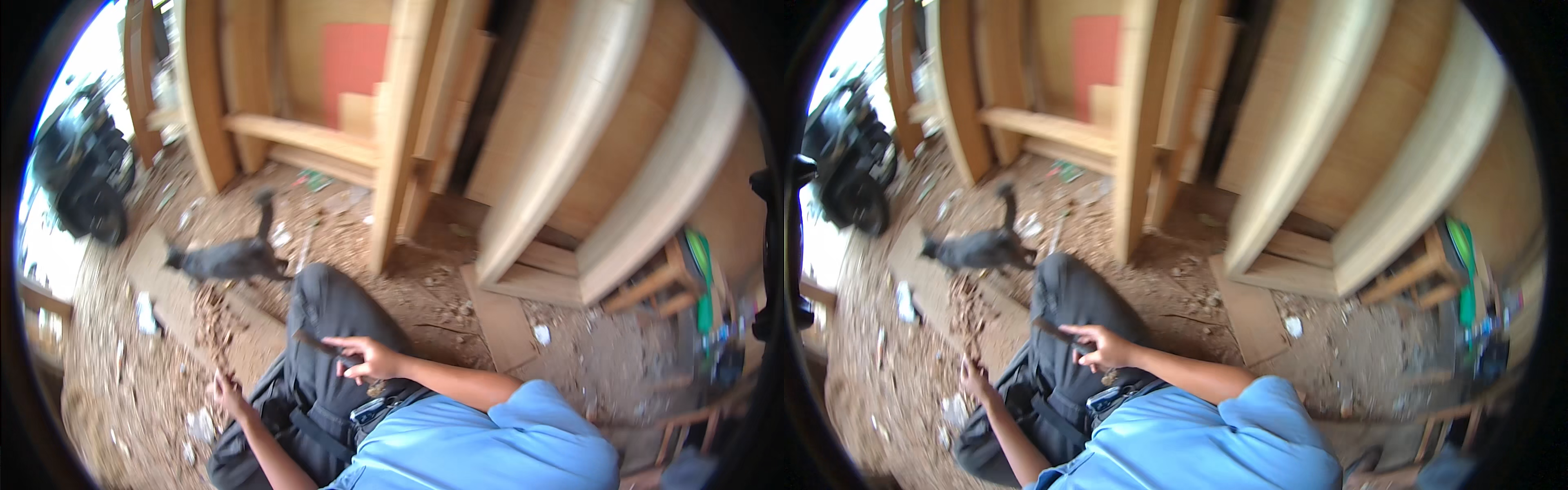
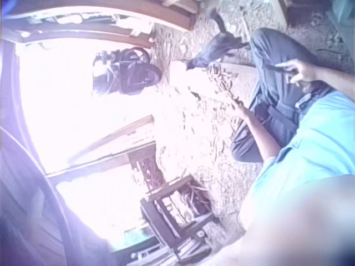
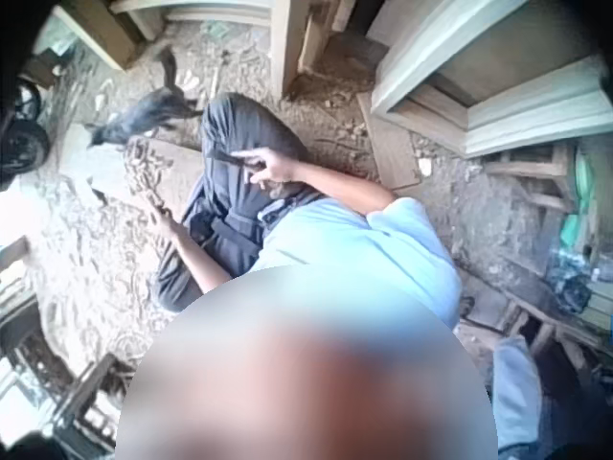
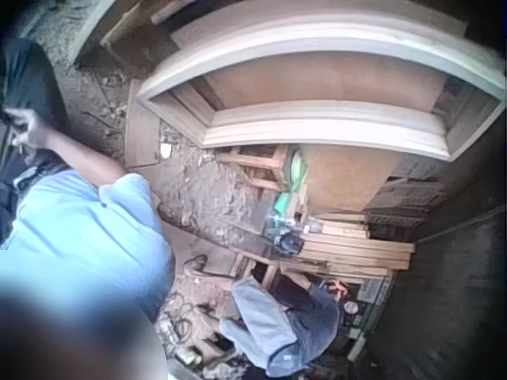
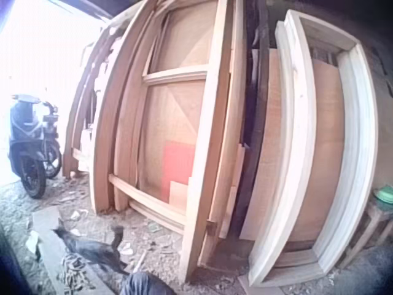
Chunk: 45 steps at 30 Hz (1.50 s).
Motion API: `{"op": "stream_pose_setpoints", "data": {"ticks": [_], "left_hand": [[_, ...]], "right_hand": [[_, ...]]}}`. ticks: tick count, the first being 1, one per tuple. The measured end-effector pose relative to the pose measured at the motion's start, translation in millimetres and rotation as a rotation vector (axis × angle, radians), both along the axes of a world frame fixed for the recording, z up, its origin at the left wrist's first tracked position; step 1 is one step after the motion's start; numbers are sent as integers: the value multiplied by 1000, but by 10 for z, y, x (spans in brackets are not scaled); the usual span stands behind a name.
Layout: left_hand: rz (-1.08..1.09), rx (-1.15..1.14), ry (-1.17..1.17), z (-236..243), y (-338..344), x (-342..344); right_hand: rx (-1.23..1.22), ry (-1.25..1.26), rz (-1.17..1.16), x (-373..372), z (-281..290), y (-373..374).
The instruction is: The person sits on the floor and uses a chisel to carve and shape small wooden pieces. They repeatedly pick up pieces, shave them, and place them back on a board. A cat walks through the scene briefly.
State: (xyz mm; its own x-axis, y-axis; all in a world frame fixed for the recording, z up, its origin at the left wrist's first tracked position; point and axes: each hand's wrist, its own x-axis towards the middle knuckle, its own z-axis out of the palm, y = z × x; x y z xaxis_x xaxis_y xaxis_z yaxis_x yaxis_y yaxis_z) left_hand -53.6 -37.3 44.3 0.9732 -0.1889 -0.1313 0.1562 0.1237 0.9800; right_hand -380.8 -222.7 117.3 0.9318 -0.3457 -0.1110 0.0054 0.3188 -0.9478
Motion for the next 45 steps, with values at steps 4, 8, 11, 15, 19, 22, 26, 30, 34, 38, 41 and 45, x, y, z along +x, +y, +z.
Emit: {"op": "stream_pose_setpoints", "data": {"ticks": [4, 8, 11, 15, 19, 22, 26, 30, 34, 38, 41, 45], "left_hand": [[-16, -4, -45, 136, -12, -116], [21, -63, -56, 199, -50, -177], [-8, -84, -45, 209, 0, -167], [25, -97, 91, 169, 62, -125], [17, -119, 117, 161, 66, -111], [4, -159, 122, 254, 65, -110], [-65, -92, 99, 547, 95, 43], [-164, -180, 72, 837, 75, 372], [-176, -305, 55, 836, 71, 598], [-58, -296, 54, 587, 77, 625], [30, -240, 20, 465, 56, 734], [165, -228, -45, 428, 11, 876]], "right_hand": [[56, -21, 28, 145, 170, 98], [103, 41, 72, 487, 378, 144], [83, 40, 178, 785, 483, 131], [131, 36, 285, 1134, 484, 259], [333, 98, 261, 1428, 486, 402], [447, 96, 228, 1665, 535, 369], [205, 19, 236, 2083, 587, 265], [37, 17, 250, 2631, 612, 132], [-113, -80, 368, 3111, 526, 129], [-169, -17, 377, 3285, 250, 327], [-228, 99, 378, 3286, 30, 431], [-261, 102, 434, 3277, -117, 434]]}}
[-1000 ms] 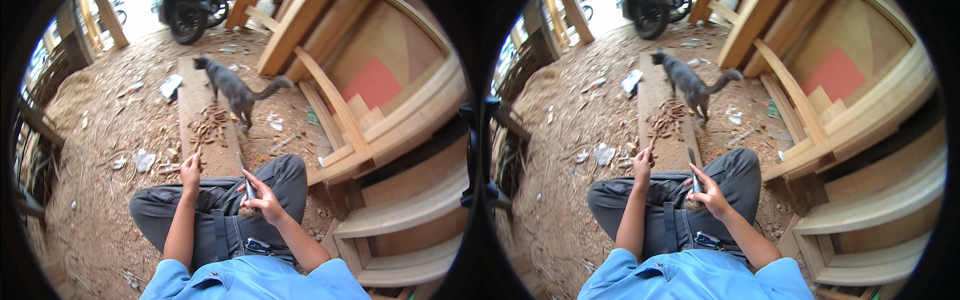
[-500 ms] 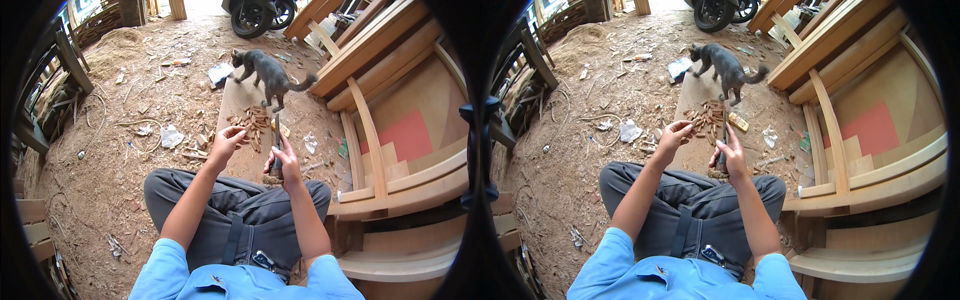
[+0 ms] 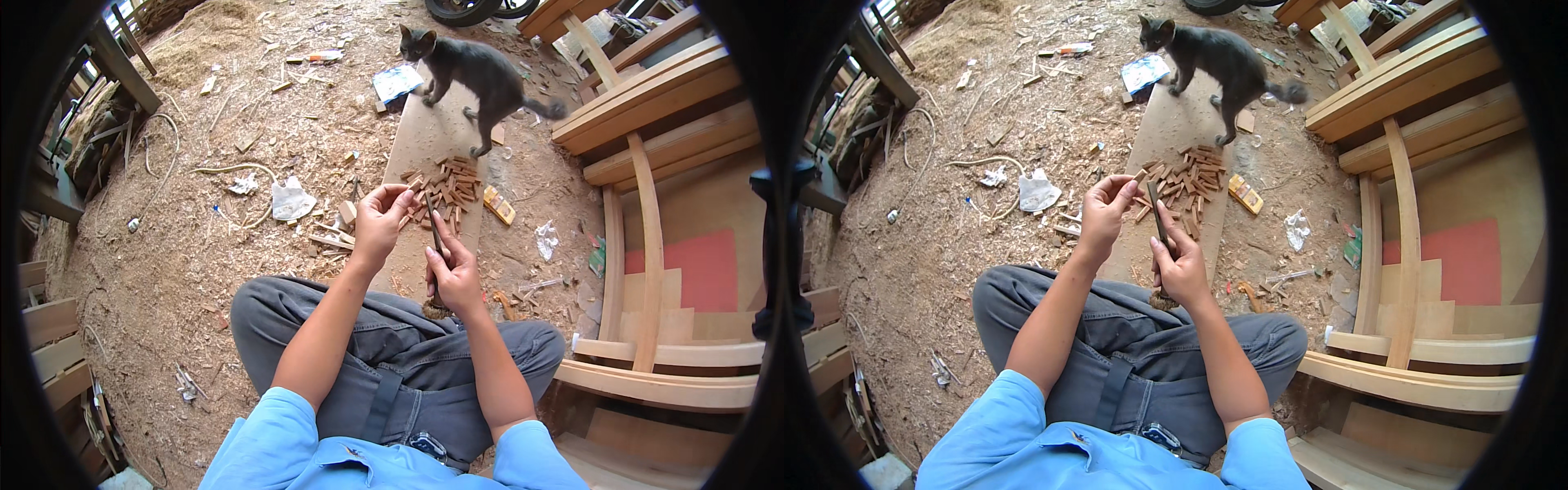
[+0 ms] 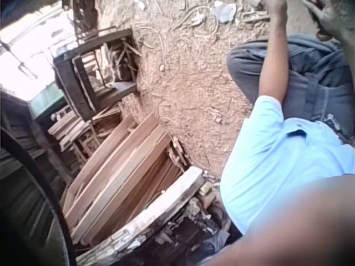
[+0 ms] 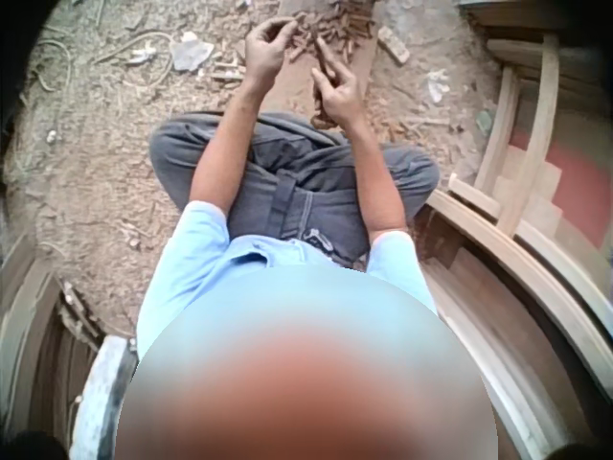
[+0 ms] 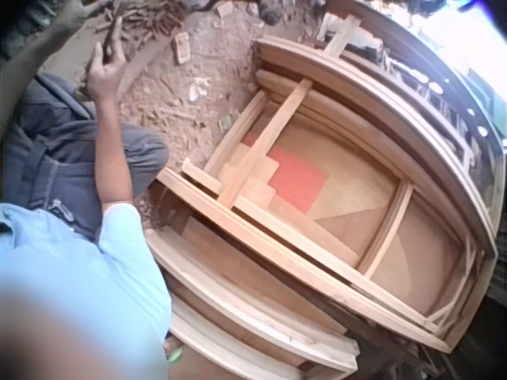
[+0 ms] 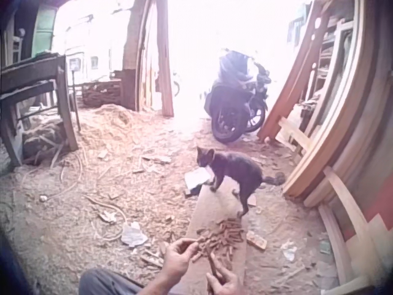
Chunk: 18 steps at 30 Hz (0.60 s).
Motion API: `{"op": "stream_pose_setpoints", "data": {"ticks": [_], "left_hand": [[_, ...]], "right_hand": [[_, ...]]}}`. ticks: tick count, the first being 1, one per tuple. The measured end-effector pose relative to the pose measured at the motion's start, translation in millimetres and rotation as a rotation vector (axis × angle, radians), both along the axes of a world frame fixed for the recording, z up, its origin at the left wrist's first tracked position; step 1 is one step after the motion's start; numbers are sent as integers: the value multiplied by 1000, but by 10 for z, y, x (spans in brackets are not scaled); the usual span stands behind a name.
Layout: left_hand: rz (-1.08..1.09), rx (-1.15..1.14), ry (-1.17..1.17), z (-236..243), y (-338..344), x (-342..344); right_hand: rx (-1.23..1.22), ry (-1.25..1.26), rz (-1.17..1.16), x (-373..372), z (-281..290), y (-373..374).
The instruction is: The person sits on the floor and uses a chisel to carve and shape small wooden pieces. They repeatedly pick up pieces, shave them, and place them back on a board. A cat walks through the scene briefly.
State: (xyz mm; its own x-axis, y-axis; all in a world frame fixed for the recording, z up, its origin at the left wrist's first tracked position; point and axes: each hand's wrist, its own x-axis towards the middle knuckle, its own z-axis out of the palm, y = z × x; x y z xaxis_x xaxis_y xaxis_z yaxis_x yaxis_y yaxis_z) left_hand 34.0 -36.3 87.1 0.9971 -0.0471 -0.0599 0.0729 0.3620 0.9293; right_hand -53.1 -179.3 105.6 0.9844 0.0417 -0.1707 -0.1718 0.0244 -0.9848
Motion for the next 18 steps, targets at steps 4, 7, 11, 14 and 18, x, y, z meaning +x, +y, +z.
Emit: {"op": "stream_pose_setpoints", "data": {"ticks": [4, 7, 11, 14, 18], "left_hand": [[35, 49, -59, -38, -40, -4], [36, 93, -86, -79, -56, -29], [26, 110, -124, -115, -74, -43], [37, 149, -151, -142, -102, -5], [65, 172, -140, -198, -105, 40]], "right_hand": [[-47, 19, 1, -10, 4, 28], [-125, -13, -7, -19, 11, 52], [-306, -122, -32, -1, -120, 23], [-144, -152, -88, 27, -298, 82], [-148, -122, -165, 85, -336, 235]]}}
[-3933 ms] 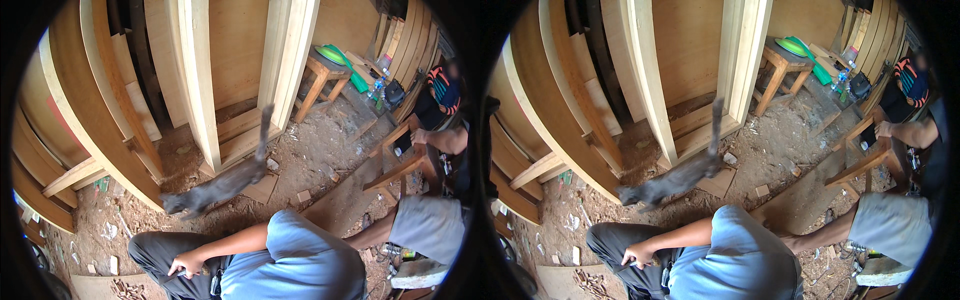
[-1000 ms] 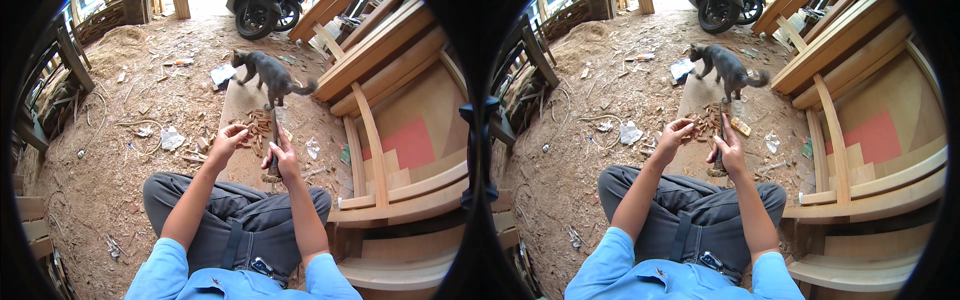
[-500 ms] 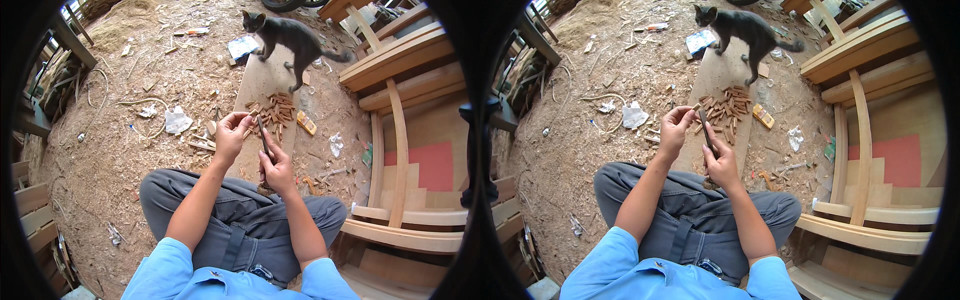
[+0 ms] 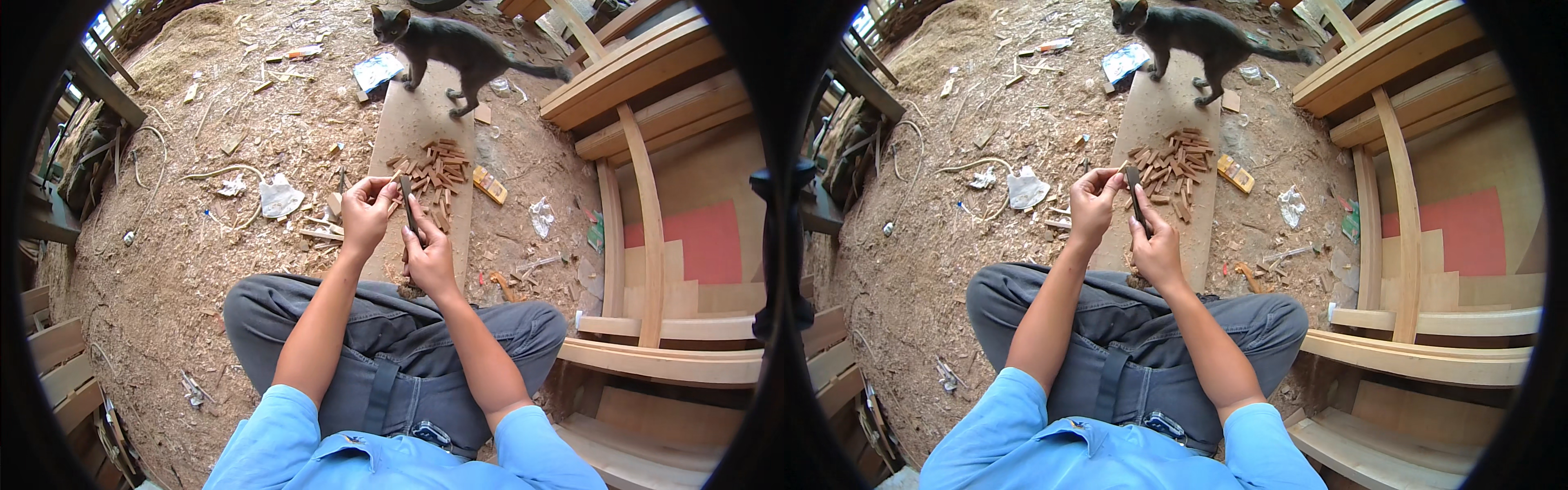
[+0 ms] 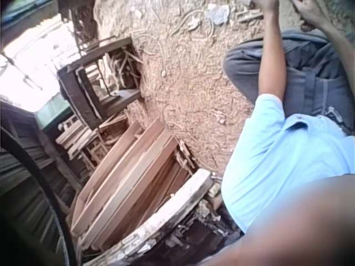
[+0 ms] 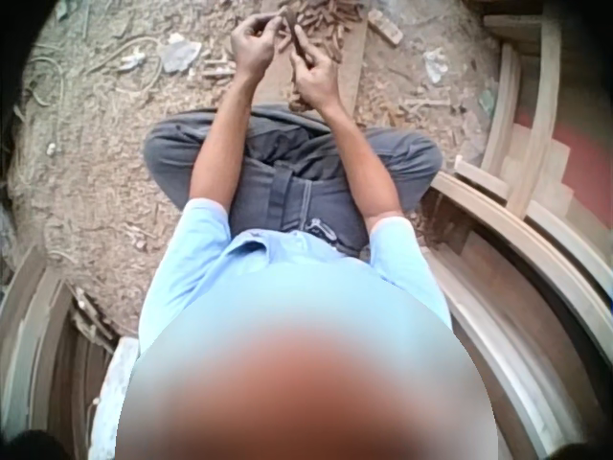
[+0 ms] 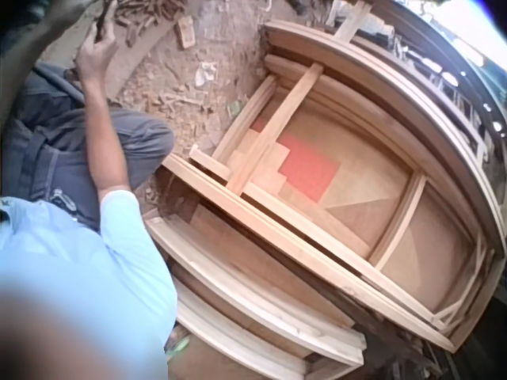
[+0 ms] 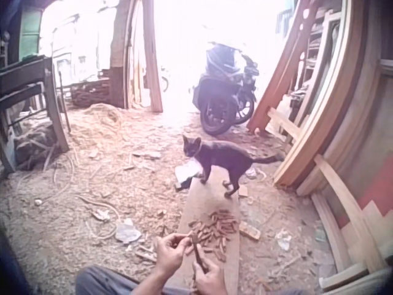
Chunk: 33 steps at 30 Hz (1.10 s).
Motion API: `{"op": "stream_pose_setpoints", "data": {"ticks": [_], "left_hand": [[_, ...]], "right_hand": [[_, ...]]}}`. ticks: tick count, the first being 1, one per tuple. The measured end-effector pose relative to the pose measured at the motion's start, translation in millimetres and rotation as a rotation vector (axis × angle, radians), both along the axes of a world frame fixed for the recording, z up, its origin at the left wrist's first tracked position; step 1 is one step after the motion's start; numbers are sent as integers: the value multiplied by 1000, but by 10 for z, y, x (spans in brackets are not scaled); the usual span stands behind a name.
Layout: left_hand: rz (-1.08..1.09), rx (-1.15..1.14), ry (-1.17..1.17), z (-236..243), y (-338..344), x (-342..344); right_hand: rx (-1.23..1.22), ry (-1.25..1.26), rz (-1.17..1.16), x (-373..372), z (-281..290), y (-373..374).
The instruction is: The person sits on the floor and uses a chisel to carve and shape small wooden pieces. They repeatedly pick up pieces, shave them, and place them back on a board. A cat walks through the scene briefly.
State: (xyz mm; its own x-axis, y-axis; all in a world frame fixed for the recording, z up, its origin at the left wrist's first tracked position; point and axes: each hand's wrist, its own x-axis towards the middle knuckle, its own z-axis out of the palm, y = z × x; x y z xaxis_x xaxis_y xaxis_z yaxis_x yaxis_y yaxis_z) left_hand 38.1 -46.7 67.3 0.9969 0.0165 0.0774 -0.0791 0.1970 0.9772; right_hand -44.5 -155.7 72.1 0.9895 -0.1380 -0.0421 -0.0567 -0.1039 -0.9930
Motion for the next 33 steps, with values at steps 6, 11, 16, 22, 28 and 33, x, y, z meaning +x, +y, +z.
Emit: {"op": "stream_pose_setpoints", "data": {"ticks": [6, 11, 16, 22, 28, 33], "left_hand": [[-17, 135, 180, -73, 57, -165], [34, -104, 159, -49, 36, -83], [58, -206, 233, -8, 84, -49], [30, -234, 204, -29, 66, -48], [-29, -203, 157, -94, 92, 7], [-81, -96, 130, -66, 22, -120]], "right_hand": [[140, 81, -491, 283, 520, -531], [151, 111, -215, 72, 340, -581], [81, 85, 70, -24, 146, -210], [-5, 91, 141, -40, 244, -112], [-194, -59, 144, -65, -39, -175], [29, 71, -140, 177, 215, -216]]}}
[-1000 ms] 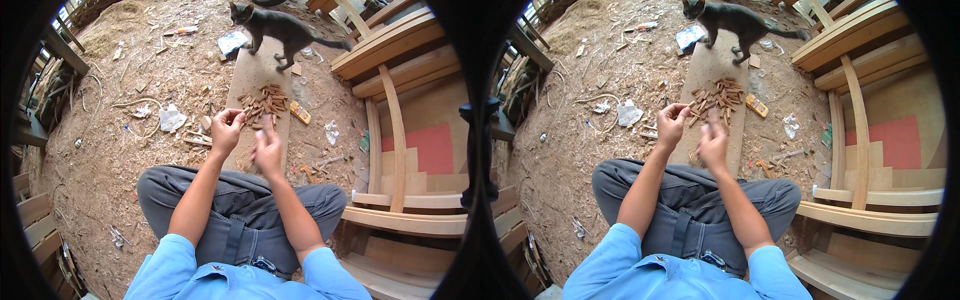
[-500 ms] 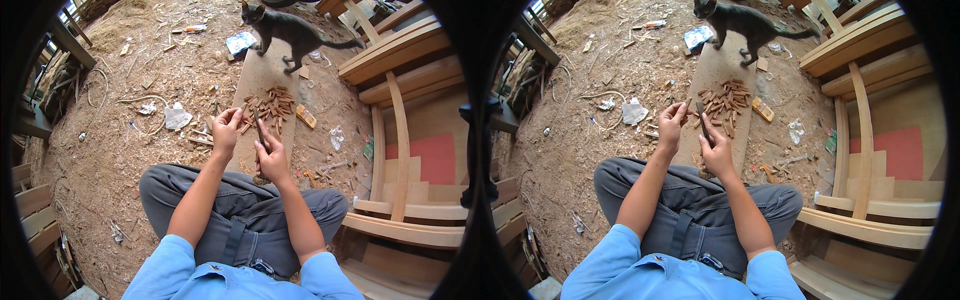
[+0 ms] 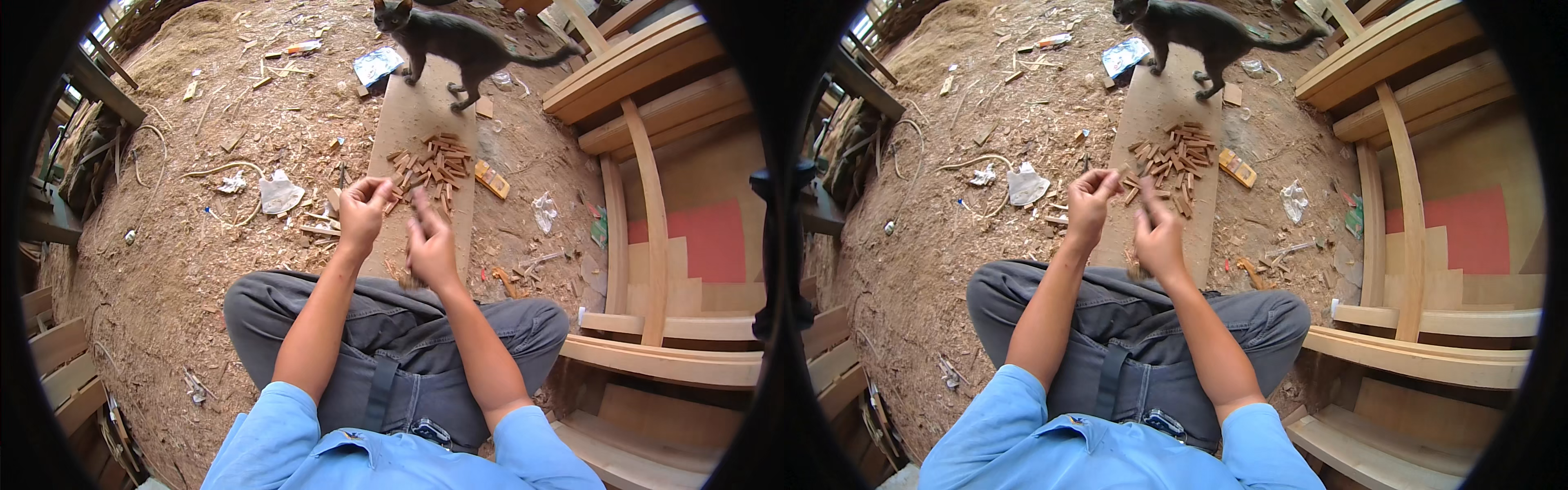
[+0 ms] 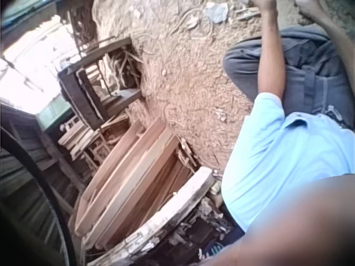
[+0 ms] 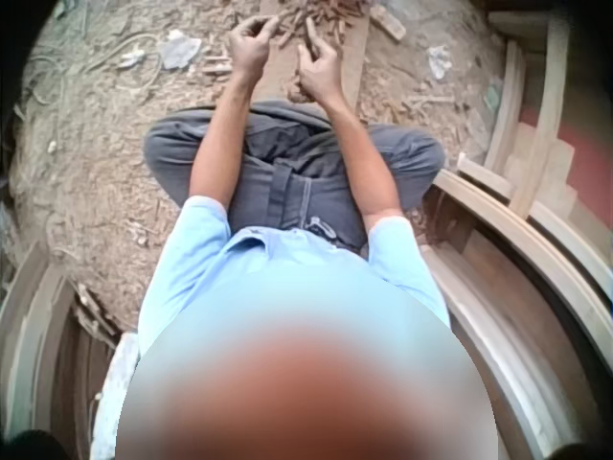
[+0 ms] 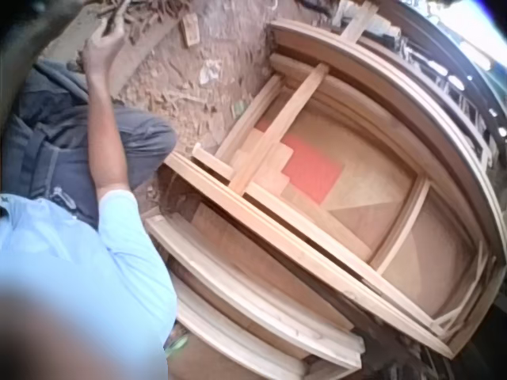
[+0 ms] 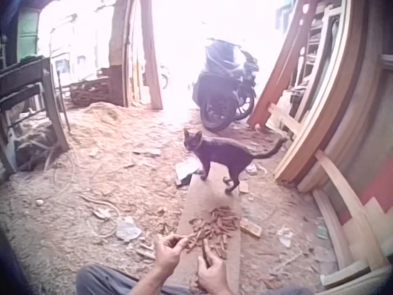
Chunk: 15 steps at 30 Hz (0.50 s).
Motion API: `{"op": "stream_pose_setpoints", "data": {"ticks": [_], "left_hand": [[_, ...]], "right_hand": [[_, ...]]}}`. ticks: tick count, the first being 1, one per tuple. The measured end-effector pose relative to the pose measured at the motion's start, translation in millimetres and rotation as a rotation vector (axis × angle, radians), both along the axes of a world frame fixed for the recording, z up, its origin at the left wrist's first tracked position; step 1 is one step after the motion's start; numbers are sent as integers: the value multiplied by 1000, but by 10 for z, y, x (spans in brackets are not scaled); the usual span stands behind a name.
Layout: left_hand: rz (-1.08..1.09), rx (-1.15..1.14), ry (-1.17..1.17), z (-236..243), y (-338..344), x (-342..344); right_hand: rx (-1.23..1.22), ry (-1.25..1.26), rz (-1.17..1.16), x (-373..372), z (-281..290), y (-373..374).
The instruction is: The person sits on the floor and uses a chisel to carve and shape small wooden pieces. They repeatedly pick up pieces, shave them, and place them back on a board. A cat walks through the scene briefly.
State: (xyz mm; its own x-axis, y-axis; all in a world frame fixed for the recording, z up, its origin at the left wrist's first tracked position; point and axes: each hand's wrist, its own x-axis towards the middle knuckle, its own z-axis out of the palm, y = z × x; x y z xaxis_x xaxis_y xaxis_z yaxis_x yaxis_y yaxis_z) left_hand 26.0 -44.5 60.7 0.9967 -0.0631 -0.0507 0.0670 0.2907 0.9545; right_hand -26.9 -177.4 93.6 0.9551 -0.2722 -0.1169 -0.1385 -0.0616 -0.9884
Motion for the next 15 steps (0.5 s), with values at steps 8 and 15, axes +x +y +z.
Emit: {"op": "stream_pose_setpoints", "data": {"ticks": [8, 15], "left_hand": [[78, -122, 55, 19, 42, 53], [157, -248, 104, 11, 133, 82]], "right_hand": [[115, 29, -221, -63, 246, -545], [78, -26, 297, -166, -33, 71]]}}
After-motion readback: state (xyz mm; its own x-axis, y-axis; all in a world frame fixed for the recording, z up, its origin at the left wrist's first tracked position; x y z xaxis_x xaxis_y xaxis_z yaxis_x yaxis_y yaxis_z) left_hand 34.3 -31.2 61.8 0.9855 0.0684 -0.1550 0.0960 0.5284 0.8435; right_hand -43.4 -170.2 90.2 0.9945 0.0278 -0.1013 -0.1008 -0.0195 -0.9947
